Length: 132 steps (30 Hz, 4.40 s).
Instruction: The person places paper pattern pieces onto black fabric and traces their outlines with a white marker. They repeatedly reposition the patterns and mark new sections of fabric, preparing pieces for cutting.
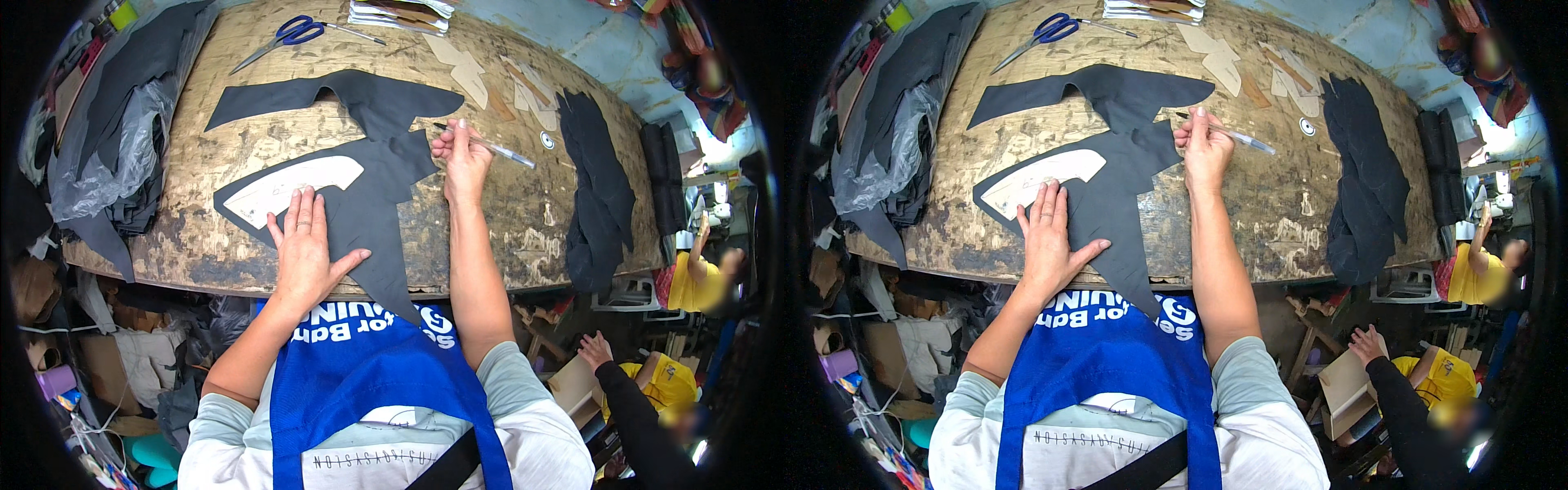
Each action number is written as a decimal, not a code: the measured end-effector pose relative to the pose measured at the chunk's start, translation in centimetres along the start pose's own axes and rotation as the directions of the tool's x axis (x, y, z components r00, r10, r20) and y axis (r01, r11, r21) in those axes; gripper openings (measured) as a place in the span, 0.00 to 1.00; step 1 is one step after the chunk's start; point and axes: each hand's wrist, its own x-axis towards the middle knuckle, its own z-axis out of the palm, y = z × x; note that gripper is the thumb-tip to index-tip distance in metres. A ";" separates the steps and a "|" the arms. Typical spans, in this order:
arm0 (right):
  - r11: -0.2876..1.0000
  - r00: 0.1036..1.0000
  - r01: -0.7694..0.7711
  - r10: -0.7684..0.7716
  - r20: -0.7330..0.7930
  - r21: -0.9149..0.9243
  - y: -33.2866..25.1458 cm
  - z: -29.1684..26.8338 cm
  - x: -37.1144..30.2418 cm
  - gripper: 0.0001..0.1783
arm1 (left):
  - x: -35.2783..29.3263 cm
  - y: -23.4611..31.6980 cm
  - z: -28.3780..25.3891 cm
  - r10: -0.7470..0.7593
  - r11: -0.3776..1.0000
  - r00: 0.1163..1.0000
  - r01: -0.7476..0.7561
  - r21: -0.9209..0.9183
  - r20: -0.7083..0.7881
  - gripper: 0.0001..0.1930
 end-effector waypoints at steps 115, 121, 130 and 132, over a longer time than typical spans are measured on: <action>0.913 0.487 0.358 -0.005 0.874 -0.194 0.4 12.2 -12.2 0.08 | 6.9 -11.3 -5.3 -0.056 0.258 0.835 0.542 -0.800 0.547 0.37; 0.747 0.416 0.553 0.135 0.899 -0.368 -0.6 12.6 -12.0 0.08 | 6.9 -11.2 -5.6 -0.036 0.292 0.840 0.527 -0.798 0.541 0.36; 0.735 0.415 0.621 -0.012 0.910 -0.273 -0.1 12.5 -12.1 0.07 | 7.1 -11.1 -5.2 -0.066 0.391 0.834 0.526 -0.755 0.547 0.38; 0.748 0.435 0.593 0.013 0.900 -0.298 0.0 12.4 -12.0 0.08 | 7.1 -11.1 -5.4 -0.037 0.359 0.827 0.534 -0.765 0.560 0.37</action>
